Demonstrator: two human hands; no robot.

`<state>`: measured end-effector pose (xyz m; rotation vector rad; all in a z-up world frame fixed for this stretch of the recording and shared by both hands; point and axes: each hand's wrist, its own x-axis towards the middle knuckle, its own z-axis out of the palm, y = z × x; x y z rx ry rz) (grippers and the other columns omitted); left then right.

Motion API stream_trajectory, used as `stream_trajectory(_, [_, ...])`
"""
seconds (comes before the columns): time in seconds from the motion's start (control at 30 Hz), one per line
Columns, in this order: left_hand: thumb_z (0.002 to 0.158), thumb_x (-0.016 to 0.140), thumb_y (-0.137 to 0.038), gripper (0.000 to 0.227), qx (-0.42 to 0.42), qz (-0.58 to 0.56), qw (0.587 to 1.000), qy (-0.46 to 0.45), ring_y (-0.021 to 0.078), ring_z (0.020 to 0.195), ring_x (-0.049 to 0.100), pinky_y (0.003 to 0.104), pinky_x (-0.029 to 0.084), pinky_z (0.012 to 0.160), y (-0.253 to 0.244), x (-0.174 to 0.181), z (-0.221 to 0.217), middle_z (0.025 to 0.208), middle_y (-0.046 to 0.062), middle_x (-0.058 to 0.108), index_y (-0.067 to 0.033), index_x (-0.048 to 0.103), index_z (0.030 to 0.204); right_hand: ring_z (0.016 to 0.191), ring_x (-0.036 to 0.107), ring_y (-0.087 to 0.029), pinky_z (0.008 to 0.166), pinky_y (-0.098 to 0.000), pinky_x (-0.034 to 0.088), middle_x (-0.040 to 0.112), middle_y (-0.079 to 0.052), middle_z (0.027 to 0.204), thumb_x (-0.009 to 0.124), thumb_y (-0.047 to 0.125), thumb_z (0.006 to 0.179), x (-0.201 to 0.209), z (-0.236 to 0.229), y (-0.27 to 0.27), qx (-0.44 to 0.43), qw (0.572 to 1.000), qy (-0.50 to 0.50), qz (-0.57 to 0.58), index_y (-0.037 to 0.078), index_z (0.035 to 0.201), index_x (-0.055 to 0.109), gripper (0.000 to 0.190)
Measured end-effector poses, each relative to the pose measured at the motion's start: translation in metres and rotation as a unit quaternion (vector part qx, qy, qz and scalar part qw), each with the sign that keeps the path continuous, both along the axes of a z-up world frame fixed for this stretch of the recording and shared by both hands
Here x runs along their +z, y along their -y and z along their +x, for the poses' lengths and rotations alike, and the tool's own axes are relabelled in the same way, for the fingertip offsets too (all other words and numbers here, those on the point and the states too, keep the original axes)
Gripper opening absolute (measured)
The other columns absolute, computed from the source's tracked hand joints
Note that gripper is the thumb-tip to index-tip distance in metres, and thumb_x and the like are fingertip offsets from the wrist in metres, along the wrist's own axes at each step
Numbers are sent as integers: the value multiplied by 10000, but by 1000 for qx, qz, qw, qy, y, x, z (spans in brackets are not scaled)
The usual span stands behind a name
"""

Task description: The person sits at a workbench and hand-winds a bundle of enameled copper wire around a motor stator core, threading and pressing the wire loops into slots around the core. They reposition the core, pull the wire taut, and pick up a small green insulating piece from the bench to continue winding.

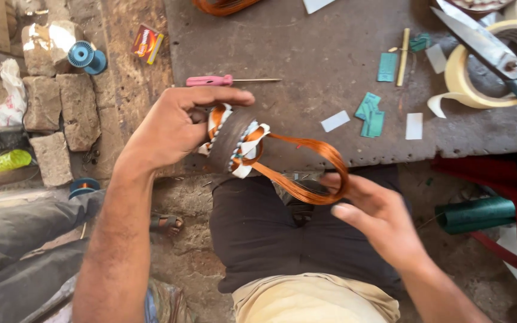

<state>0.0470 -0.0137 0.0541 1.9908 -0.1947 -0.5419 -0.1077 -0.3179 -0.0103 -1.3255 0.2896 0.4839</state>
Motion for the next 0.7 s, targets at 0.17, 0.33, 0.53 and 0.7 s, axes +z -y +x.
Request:
stream_trajectory(0.17, [877, 657, 95, 414, -20, -21, 999, -20, 80, 811, 626, 206, 513, 681, -6, -4, 4, 1248, -16, 751, -114, 773, 1216, 1165, 704, -279, 1062, -442, 497, 756, -140, 1101, 688, 31, 985, -34, -6, 3, -98, 979, 16, 178, -44, 1117, 715, 155])
stream_trajectory(0.33, [864, 689, 66, 372, -7, -41, 998, -37, 46, 884, 744, 188, 594, 726, -3, -2, 2, 1190, -40, 722, -99, 766, 1189, 1187, 702, -323, 1102, -487, 504, 749, -133, 1020, 669, 23, 1005, -35, -4, 12, -86, 956, 61, 274, -21, 1126, 720, 138])
stream_trajectory(0.53, [830, 776, 35, 307, -2, -3, 1000, 26, 61, 735, 688, 204, 541, 617, 3, -8, 1, 940, 15, 790, -82, 781, 1114, 1015, 707, -317, 961, -489, 539, 737, -161, 964, 658, 74, 1025, -33, 4, 22, -22, 948, 15, 316, -66, 1150, 717, 196])
stream_trajectory(0.7, [863, 779, 28, 222, -41, -36, 991, 121, 56, 831, 736, 193, 611, 710, 4, -15, 2, 979, 15, 782, -53, 770, 1069, 1011, 710, -312, 969, -473, 548, 740, -165, 994, 633, 46, 1007, -32, 5, 36, 2, 965, 25, 259, -77, 1136, 718, 198])
